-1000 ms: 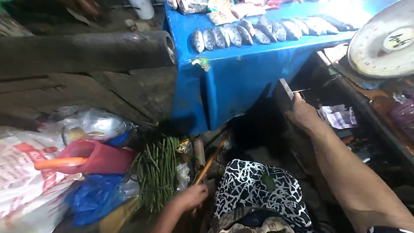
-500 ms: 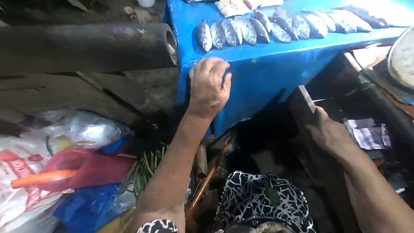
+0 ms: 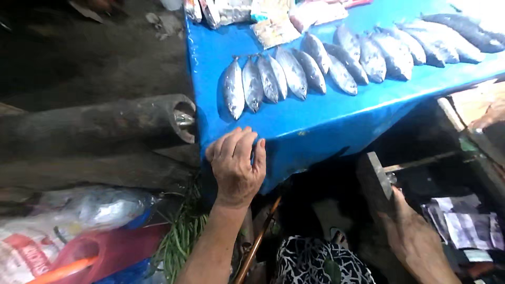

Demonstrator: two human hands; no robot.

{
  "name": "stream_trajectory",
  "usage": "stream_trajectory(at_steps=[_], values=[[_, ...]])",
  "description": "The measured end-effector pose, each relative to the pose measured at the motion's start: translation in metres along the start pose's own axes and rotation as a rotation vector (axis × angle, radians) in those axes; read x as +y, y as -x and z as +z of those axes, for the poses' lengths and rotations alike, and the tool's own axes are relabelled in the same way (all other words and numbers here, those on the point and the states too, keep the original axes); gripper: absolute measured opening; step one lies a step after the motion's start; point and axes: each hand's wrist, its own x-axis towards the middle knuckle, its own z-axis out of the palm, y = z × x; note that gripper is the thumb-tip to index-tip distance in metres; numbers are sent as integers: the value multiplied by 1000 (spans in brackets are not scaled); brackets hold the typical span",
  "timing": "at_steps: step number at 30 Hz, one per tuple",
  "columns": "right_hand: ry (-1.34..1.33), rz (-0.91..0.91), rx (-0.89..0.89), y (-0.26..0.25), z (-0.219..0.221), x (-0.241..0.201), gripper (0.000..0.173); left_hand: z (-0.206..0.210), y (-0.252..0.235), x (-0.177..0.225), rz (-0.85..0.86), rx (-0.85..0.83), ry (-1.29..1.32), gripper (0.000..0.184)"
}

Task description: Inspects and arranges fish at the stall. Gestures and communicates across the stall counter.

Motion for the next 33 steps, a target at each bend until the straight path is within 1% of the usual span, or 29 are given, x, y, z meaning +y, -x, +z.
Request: stream_trajectory(at_steps=[3, 5, 6, 8, 10, 11, 13, 16, 19, 21, 24, 28, 31, 33], values=[[-31, 28, -44, 0, -8, -6, 63, -8, -9, -2, -13, -51, 14, 27], [-50, 48, -71, -1, -12, -9, 64, -16, -25, -3, -40, -132, 52, 26], [-46, 43, -67, -1, -13, -10, 64, -20, -37, -4, -71, -185, 94, 26], [-39, 48, -74, -1, -13, -10, 63, -24, -67, -9, -188, -306, 211, 24], [-50, 67, -104, -2, -15, -12, 63, -18, -103, -17, -305, -385, 298, 22], [-52, 73, -109, -3, -17, -14, 63, -12, -124, -20, -351, -423, 306, 23], [-59, 92, -116, -3, -19, -17, 63, 6, -168, -25, -429, -549, 299, 25], [-72, 126, -137, -4, -22, -20, 63, 50, -219, -30, -544, -763, 273, 30], [-46, 136, -143, -6, -21, -21, 62, 98, -243, -30, -617, -939, 100, 38], [-35, 124, -145, -6, -21, -19, 62, 116, -251, -23, -660, -1008, -2, 41], [-55, 109, -138, -5, -19, -17, 62, 128, -256, -16, -737, -1031, -45, 37], [-70, 152, -176, -8, -20, -17, 62, 140, -258, -21, -813, -1030, 25, 33], [-77, 182, -204, -9, -21, -18, 61, 138, -255, -31, -849, -928, 235, 28], [-78, 189, -204, -10, -21, -20, 61, 128, -257, -35, -840, -901, 415, 26]])
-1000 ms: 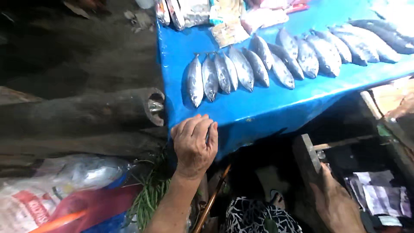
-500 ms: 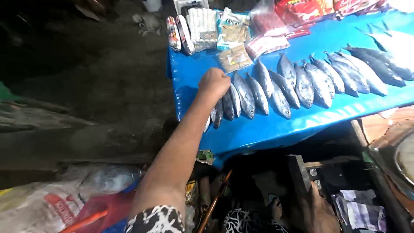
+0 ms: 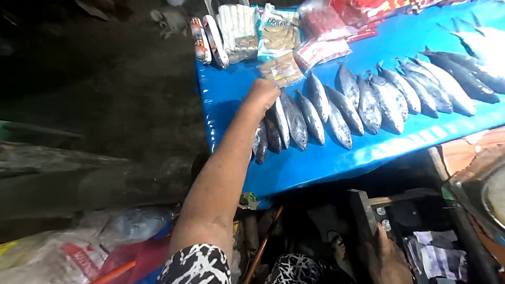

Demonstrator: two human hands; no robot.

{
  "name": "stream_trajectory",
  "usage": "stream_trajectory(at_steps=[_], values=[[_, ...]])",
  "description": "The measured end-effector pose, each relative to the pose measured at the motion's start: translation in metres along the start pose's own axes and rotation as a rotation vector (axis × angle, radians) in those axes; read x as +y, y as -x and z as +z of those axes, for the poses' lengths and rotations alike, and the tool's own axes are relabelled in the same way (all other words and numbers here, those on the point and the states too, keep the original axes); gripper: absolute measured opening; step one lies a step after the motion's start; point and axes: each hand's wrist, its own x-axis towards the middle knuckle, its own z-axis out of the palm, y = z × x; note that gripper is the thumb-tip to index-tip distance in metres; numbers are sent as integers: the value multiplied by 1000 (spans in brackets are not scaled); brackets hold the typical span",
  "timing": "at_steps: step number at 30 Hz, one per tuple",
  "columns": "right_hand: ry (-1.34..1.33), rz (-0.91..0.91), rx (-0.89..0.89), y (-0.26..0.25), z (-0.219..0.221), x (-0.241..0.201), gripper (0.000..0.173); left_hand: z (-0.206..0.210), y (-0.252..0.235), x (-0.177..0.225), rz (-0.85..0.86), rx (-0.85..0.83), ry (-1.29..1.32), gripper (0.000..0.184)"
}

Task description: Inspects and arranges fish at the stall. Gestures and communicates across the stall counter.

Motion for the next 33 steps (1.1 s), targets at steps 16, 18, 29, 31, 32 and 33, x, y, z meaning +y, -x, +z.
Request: stream_trajectory(at_steps=[16, 18, 29, 31, 32, 33], values=[[-11, 49, 4, -4, -1, -4, 59, -67, -4, -11, 78, 207, 912, 24], [-23, 37, 10, -2, 1, 0, 60, -68, -17, -26, 18, 305, 1020, 27], [-33, 84, -22, -7, 2, 2, 60, -54, -39, -62, -274, 496, 853, 41], [-36, 71, 0, -7, 4, 3, 59, -53, -37, -59, -269, 497, 859, 47], [-31, 56, 21, -7, 6, 5, 58, -53, -36, -58, -264, 496, 864, 51], [-32, 44, 40, -7, 8, 6, 57, -51, -35, -57, -251, 499, 864, 54]])
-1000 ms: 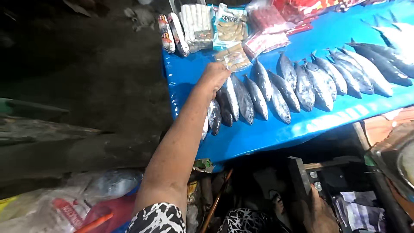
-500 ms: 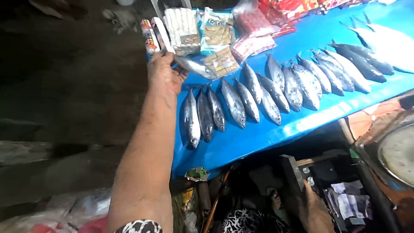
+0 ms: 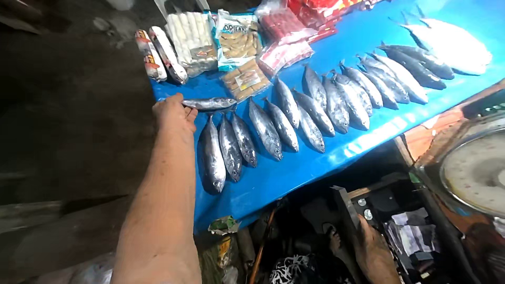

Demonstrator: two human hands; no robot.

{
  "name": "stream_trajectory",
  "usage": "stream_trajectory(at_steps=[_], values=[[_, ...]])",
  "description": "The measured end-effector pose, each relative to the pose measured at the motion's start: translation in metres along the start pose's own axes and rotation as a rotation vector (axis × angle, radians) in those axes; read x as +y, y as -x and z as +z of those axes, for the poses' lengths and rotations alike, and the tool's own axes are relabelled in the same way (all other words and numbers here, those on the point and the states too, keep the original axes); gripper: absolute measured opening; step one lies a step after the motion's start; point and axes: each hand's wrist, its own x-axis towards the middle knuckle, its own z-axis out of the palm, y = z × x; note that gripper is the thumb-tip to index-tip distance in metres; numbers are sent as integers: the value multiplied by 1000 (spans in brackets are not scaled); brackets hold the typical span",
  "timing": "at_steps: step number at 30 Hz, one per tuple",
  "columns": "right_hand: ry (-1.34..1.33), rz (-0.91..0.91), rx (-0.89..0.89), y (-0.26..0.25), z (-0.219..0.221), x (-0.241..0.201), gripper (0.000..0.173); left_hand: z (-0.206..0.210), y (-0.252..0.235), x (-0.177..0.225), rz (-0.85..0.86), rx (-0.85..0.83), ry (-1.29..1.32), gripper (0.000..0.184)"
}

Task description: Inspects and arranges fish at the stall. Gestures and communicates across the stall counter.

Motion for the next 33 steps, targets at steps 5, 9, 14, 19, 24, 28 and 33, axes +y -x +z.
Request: stream_trajectory(at_steps=[5, 9, 14, 19, 24, 28, 33], values=[[-38, -15, 6, 0, 4, 6, 56, 7, 5, -3, 77, -9, -47, 58], [-21, -33, 6, 0, 5, 8, 54, 10, 9, -2, 86, 9, -90, 59], [-36, -59, 52, 0, 10, 11, 53, 12, 8, -3, 122, 53, -253, 55], [-59, -46, -18, -3, 2, 7, 52, 18, 11, -6, 186, 59, -278, 67], [-66, -30, -50, -5, 1, 7, 55, 20, 2, -12, 223, 35, -237, 65], [-40, -29, -38, -6, 3, 6, 52, 14, -3, -11, 206, 39, -221, 68], [-30, -22, -25, -7, 2, 4, 52, 15, 5, -4, 229, 42, -251, 76]])
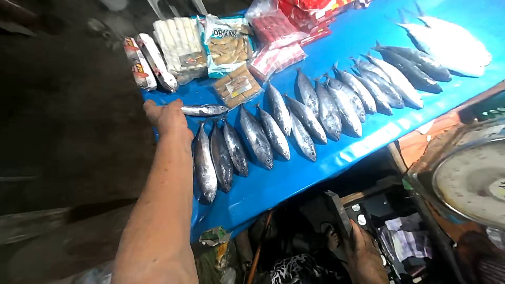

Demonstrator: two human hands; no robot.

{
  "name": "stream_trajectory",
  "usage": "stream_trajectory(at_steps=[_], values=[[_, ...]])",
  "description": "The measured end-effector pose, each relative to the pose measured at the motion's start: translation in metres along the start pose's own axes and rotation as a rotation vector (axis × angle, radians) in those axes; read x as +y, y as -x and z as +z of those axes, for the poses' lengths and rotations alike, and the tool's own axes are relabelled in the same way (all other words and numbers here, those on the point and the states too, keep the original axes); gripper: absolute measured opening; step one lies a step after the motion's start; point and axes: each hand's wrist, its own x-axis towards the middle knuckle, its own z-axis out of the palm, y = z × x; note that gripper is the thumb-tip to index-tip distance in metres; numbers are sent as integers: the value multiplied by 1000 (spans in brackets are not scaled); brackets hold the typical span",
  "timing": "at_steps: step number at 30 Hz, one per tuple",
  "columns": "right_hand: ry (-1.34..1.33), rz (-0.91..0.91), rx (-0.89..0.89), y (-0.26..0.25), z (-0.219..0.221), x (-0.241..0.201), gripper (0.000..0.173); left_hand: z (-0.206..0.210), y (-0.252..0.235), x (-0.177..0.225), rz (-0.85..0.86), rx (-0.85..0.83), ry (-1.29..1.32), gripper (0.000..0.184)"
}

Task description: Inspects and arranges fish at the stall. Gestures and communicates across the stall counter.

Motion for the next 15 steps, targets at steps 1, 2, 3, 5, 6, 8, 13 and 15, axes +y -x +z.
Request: stream_trajectory(at_steps=[1, 2, 3, 5, 6, 8, 13, 15], values=[[-8, 4, -6, 0, 0, 0, 53, -1, 3, 2, 19, 2, -25, 78], [-17, 8, -13, 0, -1, -1, 53, -1, 5, 4, 53, 11, -52, 79], [-18, 3, -8, 0, -1, -1, 52, 0, 6, 6, 100, 18, -83, 78], [-1, -10, 4, -1, -1, -1, 51, 3, 9, 10, 216, -9, -173, 69], [2, -11, 4, 0, -1, -1, 51, 4, 16, 16, 280, -59, -246, 61], [12, -21, 3, 0, -1, -1, 51, 8, 42, 34, 437, -255, -423, 42], [7, -8, -1, -1, -3, -4, 51, 56, 102, 29, 961, -555, -638, 21], [3, 12, -14, -2, -5, -7, 52, 75, 117, 22, 1068, -605, -716, 20]])
